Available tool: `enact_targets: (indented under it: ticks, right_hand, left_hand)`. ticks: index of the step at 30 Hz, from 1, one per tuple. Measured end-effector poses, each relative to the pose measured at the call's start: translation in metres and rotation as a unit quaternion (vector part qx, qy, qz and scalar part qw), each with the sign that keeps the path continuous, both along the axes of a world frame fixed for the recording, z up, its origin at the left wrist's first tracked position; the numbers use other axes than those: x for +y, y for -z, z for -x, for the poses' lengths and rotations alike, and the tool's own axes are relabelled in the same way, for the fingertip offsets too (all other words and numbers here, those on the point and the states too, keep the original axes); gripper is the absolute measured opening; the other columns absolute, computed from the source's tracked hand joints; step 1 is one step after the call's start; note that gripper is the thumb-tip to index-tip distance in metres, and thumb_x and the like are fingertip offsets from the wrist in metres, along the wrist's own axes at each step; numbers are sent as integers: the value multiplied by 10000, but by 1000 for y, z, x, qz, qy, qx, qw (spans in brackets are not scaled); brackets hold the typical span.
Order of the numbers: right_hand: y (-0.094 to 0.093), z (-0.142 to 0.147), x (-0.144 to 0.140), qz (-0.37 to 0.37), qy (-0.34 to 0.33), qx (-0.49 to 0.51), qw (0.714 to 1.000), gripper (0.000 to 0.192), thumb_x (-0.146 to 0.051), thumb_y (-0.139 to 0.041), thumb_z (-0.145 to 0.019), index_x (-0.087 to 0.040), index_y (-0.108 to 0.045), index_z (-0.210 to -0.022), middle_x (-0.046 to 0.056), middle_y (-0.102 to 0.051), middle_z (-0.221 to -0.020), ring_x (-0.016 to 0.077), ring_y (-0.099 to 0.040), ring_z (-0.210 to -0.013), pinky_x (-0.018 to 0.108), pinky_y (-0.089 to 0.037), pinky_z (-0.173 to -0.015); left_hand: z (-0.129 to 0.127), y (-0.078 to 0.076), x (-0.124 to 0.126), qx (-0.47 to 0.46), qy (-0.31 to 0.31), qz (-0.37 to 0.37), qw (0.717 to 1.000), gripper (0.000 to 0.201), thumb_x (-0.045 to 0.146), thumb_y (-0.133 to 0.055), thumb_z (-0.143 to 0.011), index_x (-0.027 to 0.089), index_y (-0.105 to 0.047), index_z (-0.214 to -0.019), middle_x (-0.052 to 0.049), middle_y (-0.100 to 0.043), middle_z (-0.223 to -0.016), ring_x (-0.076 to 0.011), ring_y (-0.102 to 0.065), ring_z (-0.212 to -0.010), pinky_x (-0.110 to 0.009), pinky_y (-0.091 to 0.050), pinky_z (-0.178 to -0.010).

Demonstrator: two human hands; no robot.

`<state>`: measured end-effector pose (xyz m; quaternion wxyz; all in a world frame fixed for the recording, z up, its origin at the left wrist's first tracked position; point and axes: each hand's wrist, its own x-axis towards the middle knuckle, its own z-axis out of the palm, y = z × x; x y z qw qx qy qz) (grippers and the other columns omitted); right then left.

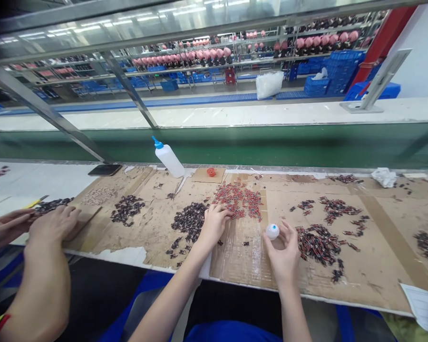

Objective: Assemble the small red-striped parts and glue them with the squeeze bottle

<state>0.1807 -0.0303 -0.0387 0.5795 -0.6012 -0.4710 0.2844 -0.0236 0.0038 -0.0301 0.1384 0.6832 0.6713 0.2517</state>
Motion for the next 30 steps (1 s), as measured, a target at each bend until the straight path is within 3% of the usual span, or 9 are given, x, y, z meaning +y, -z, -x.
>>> enact_targets:
  ticks: [3, 6, 9, 12, 15, 18, 22, 27, 30]
  right_hand:
    - [-1, 3, -10, -80, 42, -39, 995, 711, -350, -823, -599, -188, -486, -1204, 114, -654, -1082, 252, -651, -968, 471, -518, -875]
    - [-4, 9, -22, -210, 105, -108, 966, 564, -253, -819, -615, -204, -530, -1096, 87, -662, -987, 246, -660, -902, 434, -544, -782]
    - [-9, 20, -32, -269, 51, -161, 948, 342, -178, -778, -675, -238, -599, -960, 33, -676, -824, 205, -665, -752, 371, -558, -689]
    - [-12, 31, -35, -204, -53, -159, 965, 155, -234, -713, -770, -237, -683, -922, 44, -701, -821, 186, -669, -699, 333, -573, -653]
    - [-11, 35, -33, -135, -139, -125, 973, 133, -283, -654, -831, -232, -722, -934, 53, -724, -854, 181, -687, -710, 314, -585, -664]
    - [-8, 32, -33, -120, -178, -102, 971, 114, -275, -630, -849, -232, -734, -865, 48, -736, -821, 193, -701, -740, 321, -587, -709]
    - [-3, 28, -36, -80, -174, -87, 978, 155, -330, -630, -841, -214, -730, -821, 62, -739, -815, 212, -706, -751, 335, -588, -715]
    - [6, 25, -43, 61, -94, -9, 994, 372, -528, -644, -775, -169, -722, -829, 110, -750, -846, 239, -716, -732, 367, -602, -703]
    - [7, 26, -46, 114, -89, 58, 988, 426, -567, -669, -728, -163, -724, -850, 130, -754, -908, 265, -727, -795, 395, -604, -759]
  left_hand:
    - [-1, 6, 1, 13, 3, -11, 1000, 206, 79, -552, -841, 236, -686, -842, -66, -641, -1002, -251, -483, -1046, -421, -379, -884]
    - [-2, 7, -1, 9, 4, -17, 1000, 218, 54, -521, -847, 224, -655, -823, -75, -622, -1012, -252, -480, -1058, -420, -377, -890]
    - [-7, -2, -11, -13, 10, -25, 1000, 222, 51, -495, -864, 219, -632, -820, -68, -624, -1018, -244, -486, -1072, -422, -367, -916]
    - [-14, -14, -30, -64, 50, -12, 997, 215, 74, -472, -889, 225, -623, -860, -53, -636, -1029, -226, -509, -1057, -395, -383, -904]
    - [-22, -21, -50, -109, 89, 14, 990, 215, 79, -475, -891, 233, -623, -866, -43, -644, -1016, -214, -527, -1042, -374, -397, -901]
    - [-28, -22, -62, -126, 98, 35, 987, 196, 100, -488, -894, 236, -628, -872, -37, -647, -996, -214, -537, -1041, -380, -400, -916]
    - [-31, -19, -68, -122, 96, 39, 987, 163, 130, -510, -898, 233, -637, -895, -31, -658, -964, -209, -558, -1006, -378, -415, -898]
    - [-37, -7, -70, -70, 57, 15, 996, 205, 136, -607, -856, 230, -639, -1035, -51, -666, -1035, -232, -563, -1029, -406, -413, -885]
    - [-41, 1, -70, -47, 52, 1, 998, 215, 112, -610, -849, 237, -657, -1018, -50, -668, -1054, -235, -563, -1029, -418, -411, -877]
